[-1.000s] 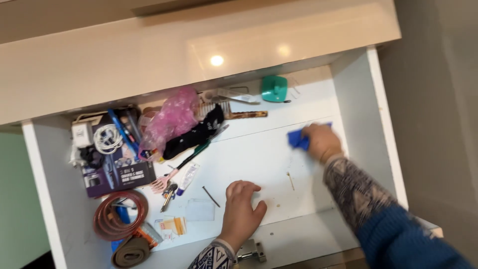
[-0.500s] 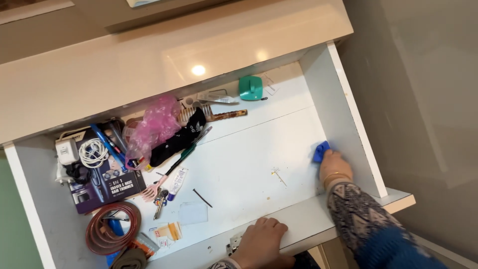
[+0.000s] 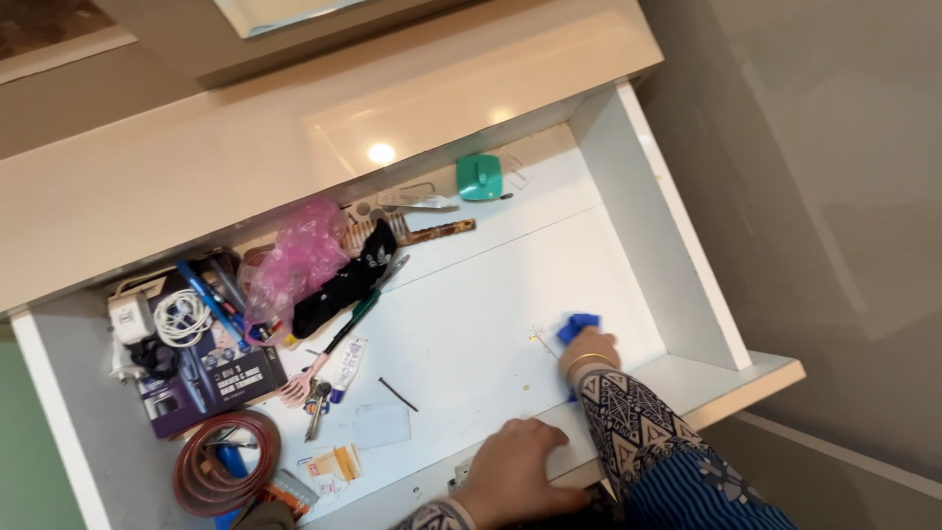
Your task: Cleaning and organizing a vanity drawer.
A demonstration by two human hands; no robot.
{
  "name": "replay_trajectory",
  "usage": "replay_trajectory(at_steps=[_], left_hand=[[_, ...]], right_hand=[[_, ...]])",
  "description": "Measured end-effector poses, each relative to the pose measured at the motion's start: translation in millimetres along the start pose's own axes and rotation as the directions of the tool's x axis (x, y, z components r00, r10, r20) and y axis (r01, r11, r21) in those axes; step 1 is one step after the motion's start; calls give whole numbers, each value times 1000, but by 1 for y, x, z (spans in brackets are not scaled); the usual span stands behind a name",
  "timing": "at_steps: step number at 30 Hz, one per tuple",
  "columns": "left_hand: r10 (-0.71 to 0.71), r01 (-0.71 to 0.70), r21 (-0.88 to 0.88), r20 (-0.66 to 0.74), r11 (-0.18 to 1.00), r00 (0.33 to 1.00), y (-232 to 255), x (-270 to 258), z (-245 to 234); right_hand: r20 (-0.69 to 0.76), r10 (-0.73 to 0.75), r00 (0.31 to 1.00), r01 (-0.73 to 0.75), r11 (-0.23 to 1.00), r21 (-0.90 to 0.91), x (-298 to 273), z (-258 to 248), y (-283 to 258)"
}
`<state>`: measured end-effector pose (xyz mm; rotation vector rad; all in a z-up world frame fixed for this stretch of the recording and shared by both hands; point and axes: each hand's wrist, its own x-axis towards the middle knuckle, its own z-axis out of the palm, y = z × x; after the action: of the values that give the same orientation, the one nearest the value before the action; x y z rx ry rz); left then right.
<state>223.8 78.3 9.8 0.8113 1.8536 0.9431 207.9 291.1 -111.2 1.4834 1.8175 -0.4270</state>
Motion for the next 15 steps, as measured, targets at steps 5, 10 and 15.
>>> replay_trajectory(at_steps=[5,10,15], left_hand=[[-67,49,-100,-179,994,982,-23,15,-20],[-335,322,-93,-209,942,919,-25,26,-51],[-325,313,-86,-255,946,911,-40,25,-51]], right_hand=[[-120,-395,911,374,913,-166,13,-41,-5],[-386,-560,733,499,829,-254,37,-112,-50],[-305,-451,839,412,892,-187,39,-54,-62]])
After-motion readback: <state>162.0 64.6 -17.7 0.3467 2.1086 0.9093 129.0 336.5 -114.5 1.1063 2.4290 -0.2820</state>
